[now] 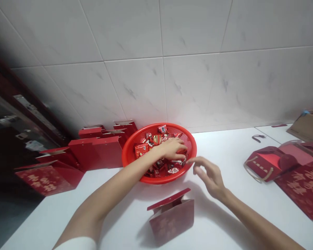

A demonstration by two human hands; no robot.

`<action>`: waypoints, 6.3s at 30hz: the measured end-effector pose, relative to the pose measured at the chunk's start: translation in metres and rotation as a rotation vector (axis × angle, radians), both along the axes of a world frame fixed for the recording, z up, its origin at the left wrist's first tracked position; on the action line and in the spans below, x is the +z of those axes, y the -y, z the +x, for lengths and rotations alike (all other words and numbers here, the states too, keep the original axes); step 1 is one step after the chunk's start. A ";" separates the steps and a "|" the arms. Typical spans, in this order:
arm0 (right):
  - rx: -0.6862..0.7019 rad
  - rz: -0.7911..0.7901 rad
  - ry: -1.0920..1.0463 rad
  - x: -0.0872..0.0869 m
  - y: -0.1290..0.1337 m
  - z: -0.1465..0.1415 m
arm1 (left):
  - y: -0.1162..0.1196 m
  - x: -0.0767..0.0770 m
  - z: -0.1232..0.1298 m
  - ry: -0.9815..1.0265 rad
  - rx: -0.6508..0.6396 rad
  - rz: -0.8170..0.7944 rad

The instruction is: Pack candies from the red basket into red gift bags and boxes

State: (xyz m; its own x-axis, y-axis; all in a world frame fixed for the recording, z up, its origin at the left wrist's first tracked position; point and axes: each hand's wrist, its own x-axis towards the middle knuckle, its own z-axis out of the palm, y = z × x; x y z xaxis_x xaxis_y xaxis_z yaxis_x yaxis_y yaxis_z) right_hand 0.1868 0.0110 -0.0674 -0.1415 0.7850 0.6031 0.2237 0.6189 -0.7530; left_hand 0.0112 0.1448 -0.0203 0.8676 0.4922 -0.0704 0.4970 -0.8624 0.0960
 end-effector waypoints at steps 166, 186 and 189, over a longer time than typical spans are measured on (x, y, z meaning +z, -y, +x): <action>-0.411 -0.539 0.723 0.036 -0.109 -0.055 | 0.025 0.000 -0.086 0.085 0.445 -0.356; -0.424 -0.332 0.241 0.022 -0.120 -0.052 | 0.023 -0.009 -0.033 -0.234 0.202 -0.132; -0.380 -0.366 0.289 0.023 -0.119 -0.051 | 0.016 -0.010 -0.037 -0.292 0.245 -0.010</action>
